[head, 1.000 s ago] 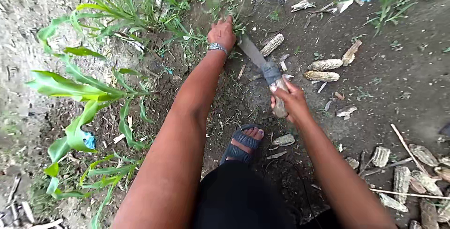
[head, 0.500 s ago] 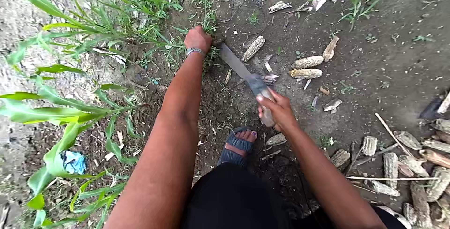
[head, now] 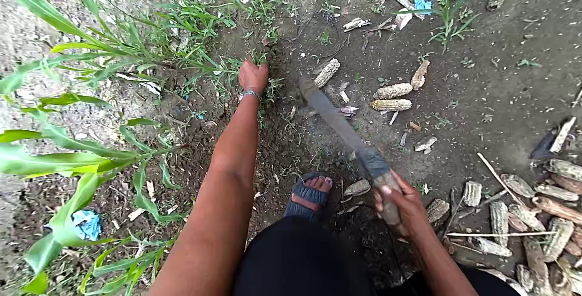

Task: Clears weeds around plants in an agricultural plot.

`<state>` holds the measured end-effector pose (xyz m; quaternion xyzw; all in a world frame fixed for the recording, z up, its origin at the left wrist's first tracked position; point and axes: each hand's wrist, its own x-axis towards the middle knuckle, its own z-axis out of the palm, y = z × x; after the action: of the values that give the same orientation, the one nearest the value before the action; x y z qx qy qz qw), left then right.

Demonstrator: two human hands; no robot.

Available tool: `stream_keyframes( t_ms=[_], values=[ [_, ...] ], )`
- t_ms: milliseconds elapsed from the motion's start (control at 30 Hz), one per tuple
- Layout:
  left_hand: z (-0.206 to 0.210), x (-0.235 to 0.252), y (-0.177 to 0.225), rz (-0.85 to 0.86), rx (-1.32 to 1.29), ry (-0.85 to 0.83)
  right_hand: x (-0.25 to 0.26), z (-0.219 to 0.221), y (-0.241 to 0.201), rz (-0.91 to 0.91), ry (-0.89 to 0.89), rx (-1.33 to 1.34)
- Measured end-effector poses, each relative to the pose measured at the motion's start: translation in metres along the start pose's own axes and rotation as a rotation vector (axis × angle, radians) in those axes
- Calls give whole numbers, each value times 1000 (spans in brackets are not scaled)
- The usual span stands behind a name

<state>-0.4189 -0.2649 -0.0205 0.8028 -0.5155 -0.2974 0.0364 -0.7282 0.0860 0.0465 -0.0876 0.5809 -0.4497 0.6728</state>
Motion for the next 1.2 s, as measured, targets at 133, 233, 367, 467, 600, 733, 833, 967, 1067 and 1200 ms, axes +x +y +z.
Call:
stream_keyframes(
  t_ms=[133, 233, 367, 467, 600, 733, 833, 967, 1067, 1200],
  values=[
    [4, -2, 0, 2, -30, -7, 71, 46, -18, 103, -61, -121],
    [3, -4, -2, -6, -72, 28, 113, 104, -26, -44, -97, -266],
    [13, -31, -15, 58, -24, 16, 82, 98, -54, -623, -99, -1137],
    [26, -49, -18, 146, 192, 5, 45, 62, -103, -822, -33, -1303],
    [40, -61, -36, 517, 319, 105, -11, 38, -214, -852, 99, -1568],
    [47, -91, -42, 660, 382, -110, -16, 67, -301, -592, 223, -1952],
    [45, -92, -41, 636, 408, -183, 14, 106, -338, -316, 282, -2032],
    [46, -92, -33, 572, 445, -292, 35, 164, -351, -56, 183, -2136],
    [41, -87, -27, 544, 495, -399, 39, 179, -345, 29, 115, -2170],
    [37, -83, -26, 550, 477, -459, 39, 168, -346, 47, 121, -2157]
  ],
)
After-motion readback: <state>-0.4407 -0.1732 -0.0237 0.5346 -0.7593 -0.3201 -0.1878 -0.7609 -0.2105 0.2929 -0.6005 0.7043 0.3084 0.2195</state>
